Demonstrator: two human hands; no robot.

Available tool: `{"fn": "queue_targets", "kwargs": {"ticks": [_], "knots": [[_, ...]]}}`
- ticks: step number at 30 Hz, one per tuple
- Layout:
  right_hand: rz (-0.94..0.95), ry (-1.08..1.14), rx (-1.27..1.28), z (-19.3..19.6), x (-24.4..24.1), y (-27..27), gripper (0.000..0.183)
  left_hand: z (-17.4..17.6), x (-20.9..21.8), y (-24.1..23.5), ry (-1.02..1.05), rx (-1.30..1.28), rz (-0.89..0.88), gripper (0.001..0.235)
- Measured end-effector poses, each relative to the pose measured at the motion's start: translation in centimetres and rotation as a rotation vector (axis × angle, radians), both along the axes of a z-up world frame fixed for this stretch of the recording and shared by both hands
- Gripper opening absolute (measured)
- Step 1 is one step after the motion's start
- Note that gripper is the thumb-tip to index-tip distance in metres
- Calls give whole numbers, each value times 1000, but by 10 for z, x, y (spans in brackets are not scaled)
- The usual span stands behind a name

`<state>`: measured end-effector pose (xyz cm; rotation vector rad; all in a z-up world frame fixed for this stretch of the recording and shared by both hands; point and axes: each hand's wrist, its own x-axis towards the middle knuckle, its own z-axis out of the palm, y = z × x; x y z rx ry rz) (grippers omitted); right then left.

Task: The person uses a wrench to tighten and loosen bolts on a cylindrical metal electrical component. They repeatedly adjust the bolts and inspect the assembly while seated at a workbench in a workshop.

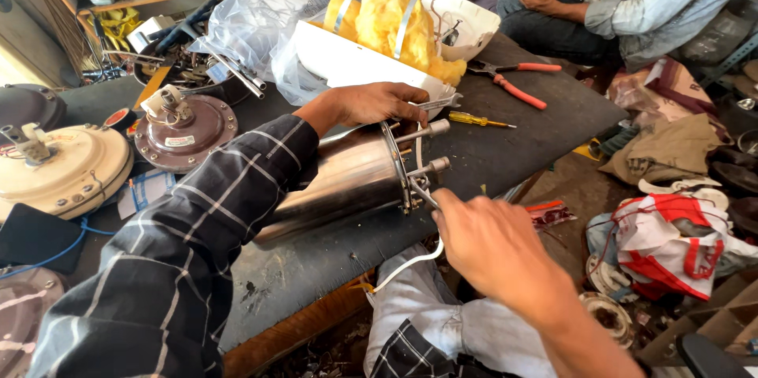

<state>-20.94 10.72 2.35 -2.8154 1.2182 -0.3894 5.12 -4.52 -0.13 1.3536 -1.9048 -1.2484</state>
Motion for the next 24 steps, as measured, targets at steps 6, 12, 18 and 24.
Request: {"fn": "queue_targets", "kwargs": {"ticks": [6,12,18,24], "knots": [[-6,-177,46,-17,-2,-5,20,-2,0,-5,-12,30,-17,75],[-14,-350,-113,-61,6,-7,44,-4,3,-10,-5,41,-9,79],[159,-587,-357,-117,17,-32,48,-13,8,-17,-21,21,40,77],[178,-598,-278,-113,11,-25,49,-5,23,-15,142,-268,16,45]]}}
